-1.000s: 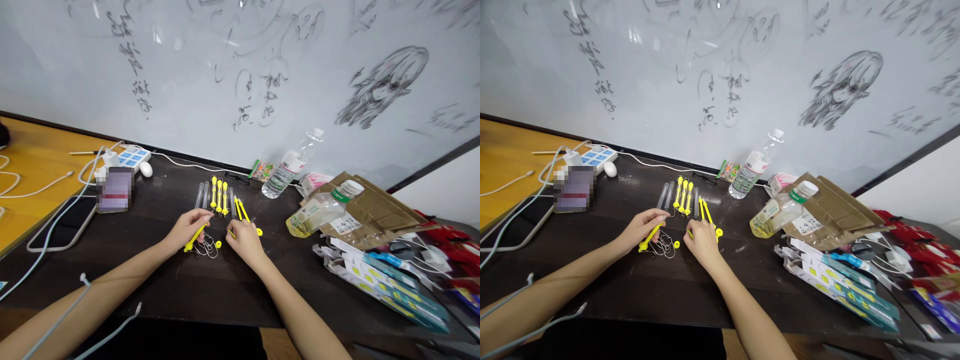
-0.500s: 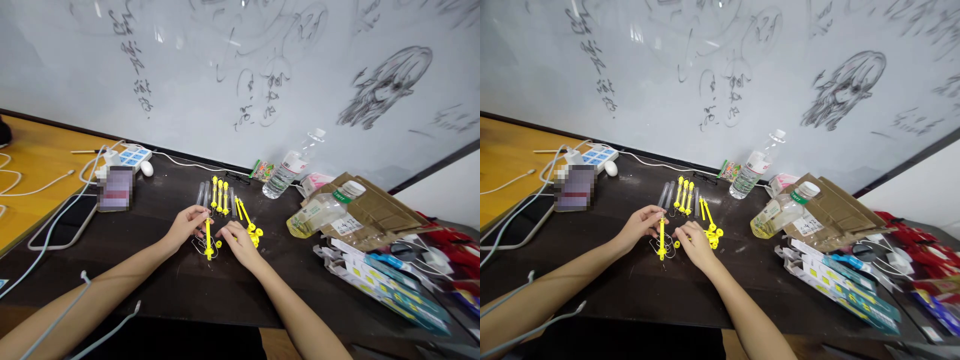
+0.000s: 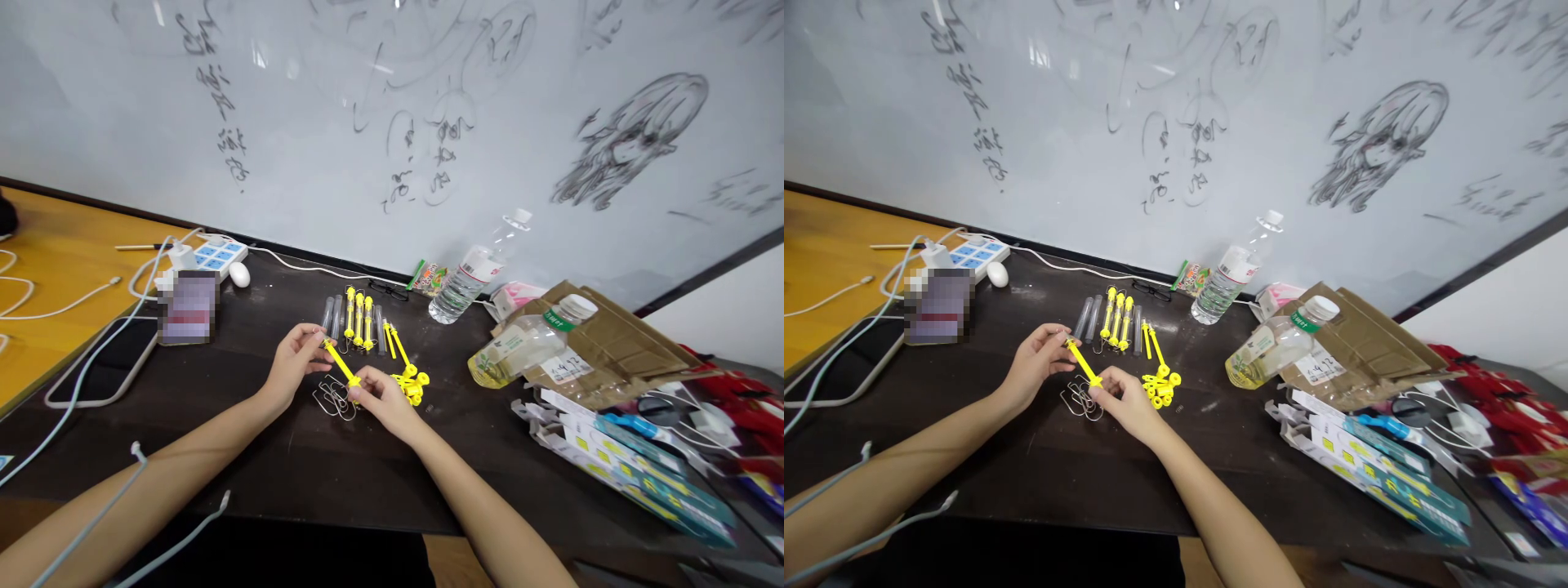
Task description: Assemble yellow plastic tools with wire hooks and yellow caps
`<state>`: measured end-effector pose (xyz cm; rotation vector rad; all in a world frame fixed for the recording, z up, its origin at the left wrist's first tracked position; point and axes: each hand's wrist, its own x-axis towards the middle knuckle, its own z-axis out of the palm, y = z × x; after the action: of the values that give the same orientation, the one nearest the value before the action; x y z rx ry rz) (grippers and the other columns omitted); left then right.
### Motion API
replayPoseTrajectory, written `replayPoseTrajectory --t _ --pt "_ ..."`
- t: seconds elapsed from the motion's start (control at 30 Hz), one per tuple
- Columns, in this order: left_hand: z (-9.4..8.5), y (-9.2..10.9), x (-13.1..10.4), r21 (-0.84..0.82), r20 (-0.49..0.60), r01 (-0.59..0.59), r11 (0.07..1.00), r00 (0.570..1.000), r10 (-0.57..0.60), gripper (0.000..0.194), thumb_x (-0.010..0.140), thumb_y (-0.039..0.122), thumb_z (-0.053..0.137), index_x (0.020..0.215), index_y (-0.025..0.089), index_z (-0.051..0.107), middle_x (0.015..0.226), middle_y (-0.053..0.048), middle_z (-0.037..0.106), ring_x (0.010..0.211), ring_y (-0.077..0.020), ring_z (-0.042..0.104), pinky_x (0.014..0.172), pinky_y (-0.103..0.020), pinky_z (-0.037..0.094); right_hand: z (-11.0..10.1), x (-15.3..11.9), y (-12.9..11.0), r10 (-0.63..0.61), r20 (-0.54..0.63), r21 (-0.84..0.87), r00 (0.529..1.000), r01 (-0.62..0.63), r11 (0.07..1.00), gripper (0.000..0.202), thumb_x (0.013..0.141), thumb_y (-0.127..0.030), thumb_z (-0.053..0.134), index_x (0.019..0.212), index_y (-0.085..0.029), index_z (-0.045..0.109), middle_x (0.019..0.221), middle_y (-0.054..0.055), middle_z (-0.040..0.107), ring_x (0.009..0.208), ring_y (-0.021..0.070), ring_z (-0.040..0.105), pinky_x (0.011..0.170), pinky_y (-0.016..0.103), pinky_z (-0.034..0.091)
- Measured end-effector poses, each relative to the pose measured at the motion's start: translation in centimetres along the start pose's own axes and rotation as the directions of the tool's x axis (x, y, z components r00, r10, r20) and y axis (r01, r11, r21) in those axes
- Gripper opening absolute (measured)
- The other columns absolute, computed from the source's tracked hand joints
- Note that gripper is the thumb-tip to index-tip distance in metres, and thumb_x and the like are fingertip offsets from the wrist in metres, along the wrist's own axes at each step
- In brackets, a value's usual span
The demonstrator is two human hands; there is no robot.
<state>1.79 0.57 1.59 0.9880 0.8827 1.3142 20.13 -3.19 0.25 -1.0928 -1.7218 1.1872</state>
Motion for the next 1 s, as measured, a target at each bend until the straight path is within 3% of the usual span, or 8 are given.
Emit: replayPoseTrajectory --t 0.13,0.23,0.37,0.43,0.5,0.63,0.8,1.0 --pt "-0.2 -0.4 0.3 0.048 -0.006 -0.020 0.999 1.000 0.020 0.029 0.077 0.039 0.061 0.094 0.019 0.049 0.083 -0.001 0.065 0.066 -0.0122 0.063 0.057 -0.024 0.054 0.1 0.1 0.2 0.021 0.004 0.190 1.000 -0.021 0.982 0.033 0.082 -0.048 0.060 0.074 -0.021 0.043 0.065 0.000 0.064 0.061 0.0144 0.058 0.062 0.028 0.043" --pt "-0.8 -0.5 0.5 0.291 0.011 -0.186 0.938 0.981 0.191 0.019 0.082 0.033 0.052 0.093 0.018 0.051 0.092 -0.005 0.064 0.085 -0.0175 0.062 0.077 -0.035 0.053 0.2 0.0 0.3 0.014 0.008 0.221 1.000 -0.016 0.975 0.033 0.083 -0.047 0.060 0.075 -0.022 0.041 0.057 -0.004 0.057 0.051 0.0117 0.052 0.055 0.026 0.042" --pt "-1.0 0.0 -0.2 0.706 0.351 -0.558 0.436 0.811 0.469 0.024 0.085 0.020 0.045 0.106 0.020 0.057 0.111 -0.007 0.062 0.110 -0.0222 0.054 0.109 -0.050 0.023 0.3 -0.1 0.5 0.013 -0.016 0.170 1.000 -0.010 0.985 0.029 0.085 -0.044 0.058 0.077 -0.021 0.042 0.055 -0.009 0.044 0.044 0.0077 0.043 0.046 0.021 0.039" --pt "-0.7 0.2 -0.8 0.688 0.591 -0.692 0.218 0.709 0.384 0.025 0.087 0.022 0.046 0.108 0.021 0.059 0.103 -0.005 0.065 0.104 -0.0218 0.057 0.112 -0.051 0.013 0.2 -0.1 0.6 0.012 -0.012 0.141 1.000 -0.010 0.990 0.028 0.087 -0.045 0.055 0.078 -0.021 0.043 0.055 -0.009 0.042 0.041 0.0068 0.040 0.042 0.019 0.036" --pt "-0.3 0.0 -1.3 0.653 0.704 -0.744 0.141 0.664 0.252 0.027 0.090 0.031 0.047 0.111 0.020 0.058 0.094 -0.005 0.067 0.093 -0.0218 0.061 0.109 -0.048 0.023 0.2 0.0 0.8 0.006 0.001 0.145 1.000 -0.006 0.989 0.029 0.088 -0.046 0.052 0.077 -0.021 0.042 0.052 -0.010 0.041 0.039 0.0062 0.038 0.040 0.018 0.034" --pt "0.1 -0.7 -1.8 0.706 0.679 -0.689 0.167 0.724 0.118 0.030 0.096 0.034 0.035 0.115 0.021 0.054 0.099 -0.007 0.067 0.087 -0.0216 0.063 0.080 -0.031 0.046 -0.1 0.1 1.1 0.019 0.008 0.206 1.000 -0.020 0.978 0.034 0.091 -0.052 0.042 0.078 -0.020 0.044 0.050 -0.009 0.041 0.036 0.0064 0.036 0.036 0.018 0.034" --pt "-0.4 -0.4 -1.5 0.741 0.613 -0.619 0.261 0.782 0.113 0.025 0.094 0.032 0.037 0.111 0.021 0.053 0.089 -0.004 0.066 0.074 -0.0180 0.063 0.069 -0.025 0.044 -0.3 0.3 0.9 0.036 -0.039 0.219 0.999 -0.027 0.975 0.032 0.089 -0.050 0.047 0.082 -0.019 0.050 0.050 -0.009 0.041 0.036 0.0062 0.035 0.034 0.017 0.034" --pt "-0.4 -0.2 -1.6 0.700 0.624 -0.623 0.349 0.772 0.125 0.023 0.092 0.032 0.039 0.104 0.020 0.054 0.086 -0.004 0.064 0.070 -0.0173 0.060 0.067 -0.025 0.042 -0.2 0.1 0.6 0.041 0.010 0.167 0.999 -0.042 0.985 0.026 0.088 -0.045 0.050 0.084 -0.020 0.048 0.050 -0.010 0.042 0.037 0.0061 0.035 0.035 0.017 0.033"
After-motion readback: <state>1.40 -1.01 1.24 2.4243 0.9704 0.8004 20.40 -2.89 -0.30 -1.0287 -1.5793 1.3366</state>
